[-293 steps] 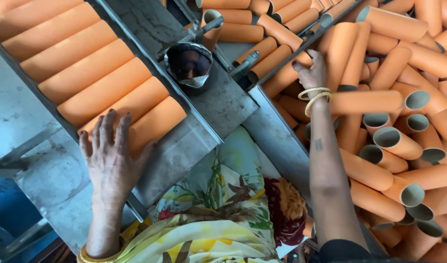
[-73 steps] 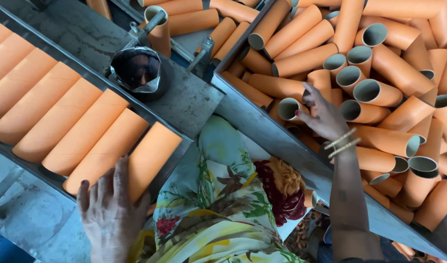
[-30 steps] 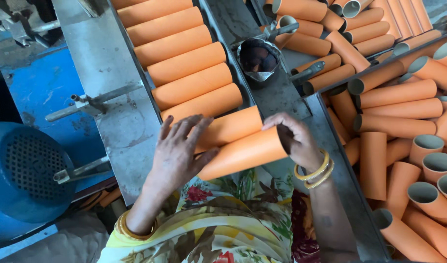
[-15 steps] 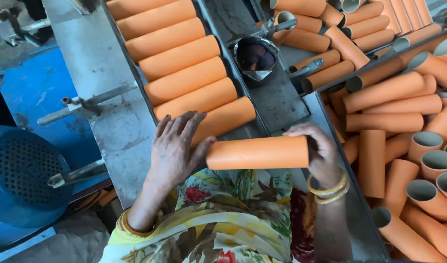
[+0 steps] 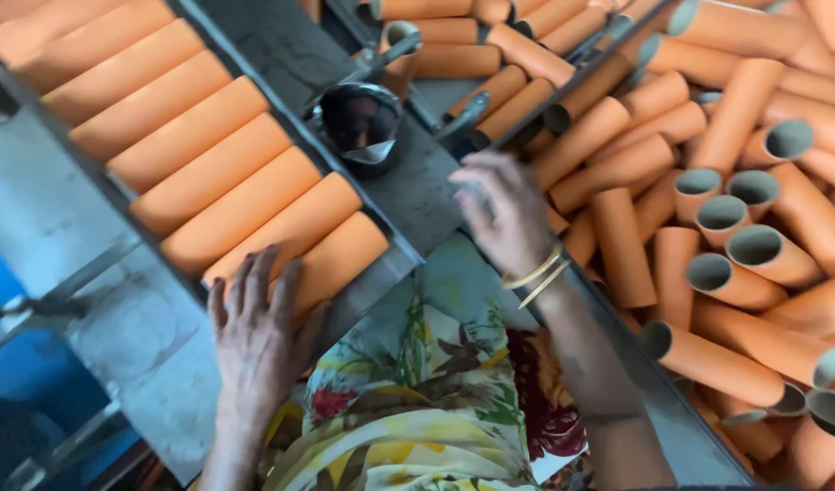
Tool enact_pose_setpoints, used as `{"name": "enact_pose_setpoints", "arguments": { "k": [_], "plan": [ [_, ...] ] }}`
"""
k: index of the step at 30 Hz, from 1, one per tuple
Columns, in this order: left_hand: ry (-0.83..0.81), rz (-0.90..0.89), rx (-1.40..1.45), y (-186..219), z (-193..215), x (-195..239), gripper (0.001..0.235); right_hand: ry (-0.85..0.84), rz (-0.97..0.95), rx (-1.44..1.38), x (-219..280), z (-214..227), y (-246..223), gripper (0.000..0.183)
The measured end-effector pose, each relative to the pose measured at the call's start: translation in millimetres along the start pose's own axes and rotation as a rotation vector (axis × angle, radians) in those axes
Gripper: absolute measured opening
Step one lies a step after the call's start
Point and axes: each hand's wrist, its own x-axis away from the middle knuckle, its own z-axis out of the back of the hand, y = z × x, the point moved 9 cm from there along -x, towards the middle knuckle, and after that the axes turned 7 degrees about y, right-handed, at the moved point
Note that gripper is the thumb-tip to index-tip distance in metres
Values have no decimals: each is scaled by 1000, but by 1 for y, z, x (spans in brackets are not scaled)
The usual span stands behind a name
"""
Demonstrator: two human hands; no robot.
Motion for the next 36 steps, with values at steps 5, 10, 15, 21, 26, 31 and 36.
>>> {"name": "enact_pose_setpoints", "arguments": {
  "k": [5, 10, 15, 21, 26, 31, 36],
  "plan": [
    [24, 8, 52, -1, -3, -2, 61, 77, -197, 371, 7, 51, 152, 35],
    [9, 19, 61, -2, -4, -3, 60, -131, -614, 773, 44, 84, 327, 67],
    [5, 30, 70, -2, -4, -6, 61, -283, -891, 510, 69, 61, 406, 84],
    [19, 35, 90, -3, -2, -5, 59, -243, -721, 359, 36, 24, 368, 60],
    [52, 64, 142, -7, -1, -2, 60, -281, -418, 455, 42, 26, 289, 51],
    [101, 84, 192, -12, 3, 3, 58, -154, -148, 471, 74, 43, 207, 18],
    [111, 94, 250, -15, 9, 5, 56, 196, -426, 264, 89, 148, 183, 14]
  ]
}}
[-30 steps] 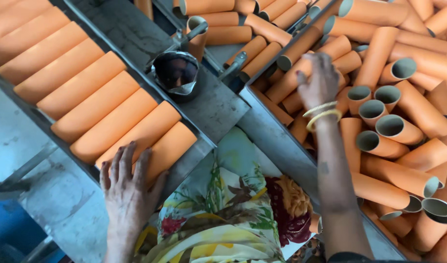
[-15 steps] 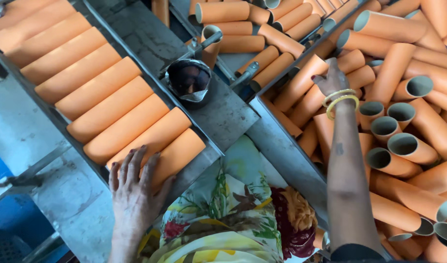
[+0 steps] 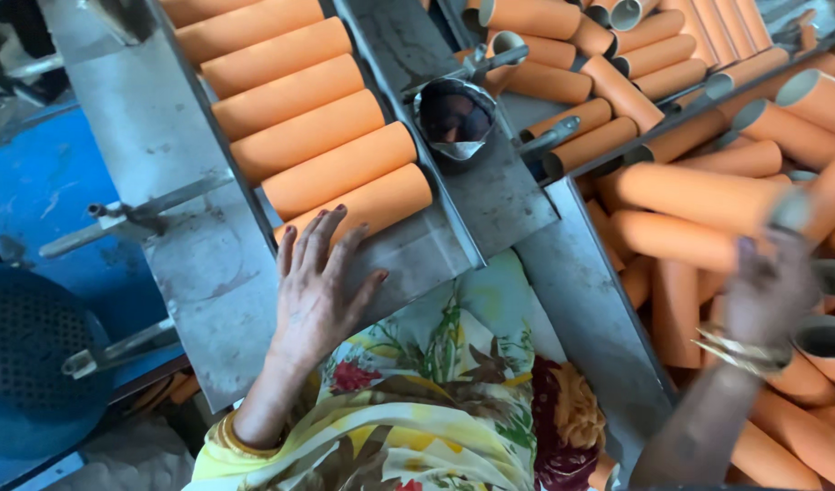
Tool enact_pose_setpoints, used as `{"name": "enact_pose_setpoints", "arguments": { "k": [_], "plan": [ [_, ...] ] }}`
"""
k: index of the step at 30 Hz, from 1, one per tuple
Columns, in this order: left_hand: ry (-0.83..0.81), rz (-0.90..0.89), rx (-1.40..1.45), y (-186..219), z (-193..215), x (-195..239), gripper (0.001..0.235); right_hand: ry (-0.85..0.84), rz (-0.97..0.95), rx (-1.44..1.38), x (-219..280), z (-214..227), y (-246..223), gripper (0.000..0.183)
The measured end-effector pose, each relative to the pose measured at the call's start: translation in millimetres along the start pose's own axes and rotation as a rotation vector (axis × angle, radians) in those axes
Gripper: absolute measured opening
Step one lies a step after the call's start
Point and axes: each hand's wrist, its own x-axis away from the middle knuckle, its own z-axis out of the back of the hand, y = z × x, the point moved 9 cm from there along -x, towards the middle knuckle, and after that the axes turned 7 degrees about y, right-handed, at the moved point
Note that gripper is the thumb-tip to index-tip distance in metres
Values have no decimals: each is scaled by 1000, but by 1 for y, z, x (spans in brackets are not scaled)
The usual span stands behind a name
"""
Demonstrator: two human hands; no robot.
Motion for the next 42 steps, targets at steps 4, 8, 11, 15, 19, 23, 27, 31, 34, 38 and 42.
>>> {"name": "enact_pose_setpoints", "arguments": {
  "k": [4, 8, 11, 15, 19, 23, 27, 31, 34, 38, 42],
  "plan": [
    [-7, 42, 69, -3, 3, -1, 57, 94, -181, -755, 18, 37, -28, 19],
    [26, 95, 203, -9, 11, 0, 57, -86, -105, -1091, 45, 22, -95, 12],
    [40, 168, 404, -16, 15, 2, 56, -313, -262, -1290, 75, -43, -140, 10],
    [92, 178, 570, -22, 18, 6, 54, -707, -154, -1284, 117, -125, -217, 12],
    [95, 166, 548, -23, 17, 8, 55, -851, -310, -1185, 135, -163, -242, 31],
    [96, 153, 513, -23, 16, 8, 56, -793, -351, -1292, 119, -143, -245, 62],
    [91, 165, 504, -27, 14, 8, 57, -617, -233, -1126, 102, -106, -219, 42],
    [86, 161, 501, -26, 15, 7, 58, -489, -242, -1152, 103, -89, -193, 29],
    [60, 139, 462, -21, 17, 3, 60, -565, -211, -1101, 113, -106, -195, 28],
    [-71, 101, 359, -8, 13, 3, 70, -723, -211, -1016, 126, -147, -228, 31],
    [-131, -44, 141, 14, 4, 6, 85, -524, 286, -727, 116, -128, -286, 39]
  ]
}}
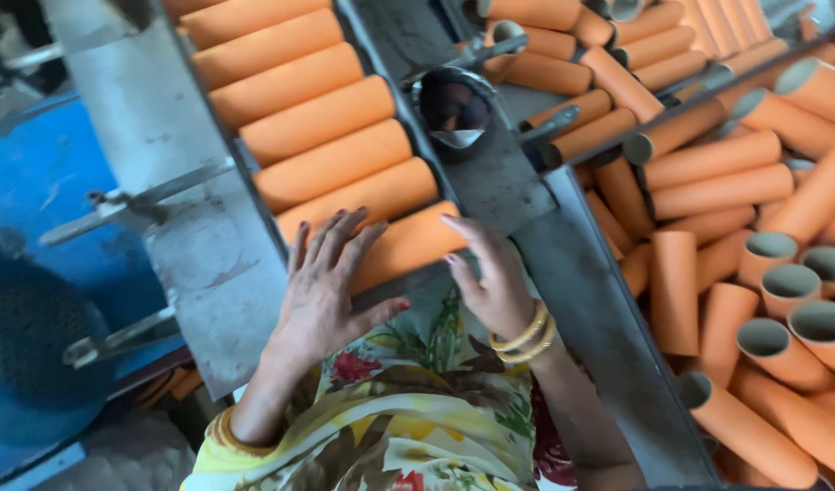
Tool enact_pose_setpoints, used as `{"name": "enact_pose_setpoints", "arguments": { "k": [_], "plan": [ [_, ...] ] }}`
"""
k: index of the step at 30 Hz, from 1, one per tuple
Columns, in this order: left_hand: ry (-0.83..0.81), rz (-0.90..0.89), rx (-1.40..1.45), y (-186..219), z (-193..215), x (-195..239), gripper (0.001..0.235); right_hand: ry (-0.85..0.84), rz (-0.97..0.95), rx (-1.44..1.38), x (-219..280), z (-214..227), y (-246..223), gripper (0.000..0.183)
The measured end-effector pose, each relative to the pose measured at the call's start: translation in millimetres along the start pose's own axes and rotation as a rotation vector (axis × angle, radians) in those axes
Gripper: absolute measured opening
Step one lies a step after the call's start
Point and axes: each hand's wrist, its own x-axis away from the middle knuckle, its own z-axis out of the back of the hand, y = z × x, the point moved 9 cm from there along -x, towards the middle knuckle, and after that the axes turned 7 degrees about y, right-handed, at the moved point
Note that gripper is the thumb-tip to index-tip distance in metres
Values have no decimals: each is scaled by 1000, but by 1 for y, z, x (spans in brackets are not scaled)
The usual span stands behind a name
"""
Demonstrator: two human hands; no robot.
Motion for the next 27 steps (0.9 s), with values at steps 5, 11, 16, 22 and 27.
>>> {"name": "enact_pose_setpoints", "arguments": {
  "k": [5, 11, 16, 22, 27],
  "plan": [
    [7, 2, -223, -7, -8, -4, 75, 153, 135, 401, -13, 50, -14, 44],
    [-32, 25, -384, -19, -19, -4, 72, 181, -184, 825, 7, 185, 111, 46],
    [-20, 30, -359, -21, -20, -2, 71, -24, -578, 1101, 57, 254, 227, 83],
    [-20, 33, -358, -16, -17, -2, 71, 16, -596, 987, 67, 247, 212, 88],
    [-62, -12, -259, 15, -15, -12, 76, 370, -178, 1007, 30, 247, 56, 76]
  ]
}}
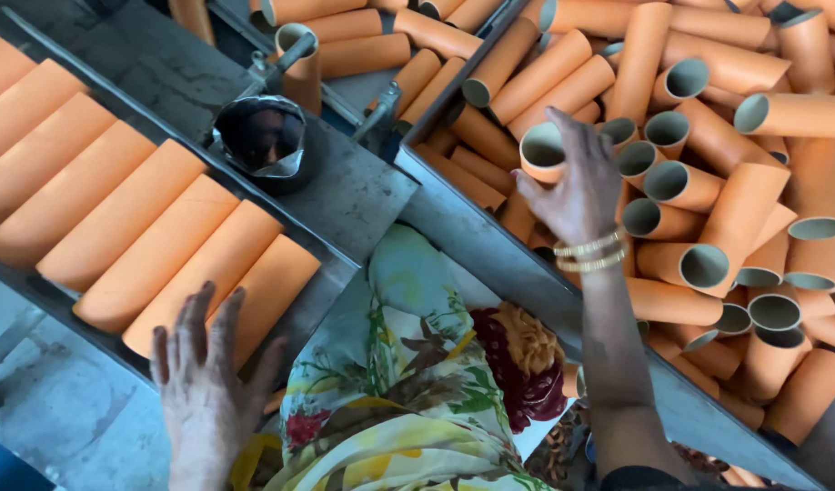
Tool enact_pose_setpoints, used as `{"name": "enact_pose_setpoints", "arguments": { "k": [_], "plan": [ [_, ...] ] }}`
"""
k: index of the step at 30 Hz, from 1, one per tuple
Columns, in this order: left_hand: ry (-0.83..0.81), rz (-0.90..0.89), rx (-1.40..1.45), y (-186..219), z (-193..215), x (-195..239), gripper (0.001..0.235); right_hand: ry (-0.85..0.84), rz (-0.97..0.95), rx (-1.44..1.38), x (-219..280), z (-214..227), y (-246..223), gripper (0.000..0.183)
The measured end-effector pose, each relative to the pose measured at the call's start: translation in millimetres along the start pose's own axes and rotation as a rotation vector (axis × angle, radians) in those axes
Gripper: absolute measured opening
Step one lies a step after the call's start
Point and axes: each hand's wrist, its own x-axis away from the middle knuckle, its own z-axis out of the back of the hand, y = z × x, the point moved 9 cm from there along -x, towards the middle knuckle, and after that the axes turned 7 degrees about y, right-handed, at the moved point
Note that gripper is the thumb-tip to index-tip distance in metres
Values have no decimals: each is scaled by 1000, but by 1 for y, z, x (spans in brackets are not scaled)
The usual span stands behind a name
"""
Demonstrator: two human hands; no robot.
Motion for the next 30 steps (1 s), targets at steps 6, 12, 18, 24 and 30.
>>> {"name": "enact_pose_setpoints", "arguments": {
  "k": [6, 12, 18, 24, 30],
  "plan": [
    [56, -274, 350, 80, 10, -5, 92, 48, 118, -699, 9, 96, -129, 71],
    [-207, -281, 505, 102, -23, -7, 96, -450, 419, -1051, 28, 59, -178, 80],
    [-73, -123, 43, 46, -14, -8, 90, -89, 298, 152, -10, -9, 12, 51],
    [-53, -16, -247, 2, -20, -4, 85, -458, -37, 767, 14, -88, 243, 44],
    [-4, -40, -265, -9, -25, 2, 73, -720, -15, 981, 33, -133, 310, 38]
  ]
}}
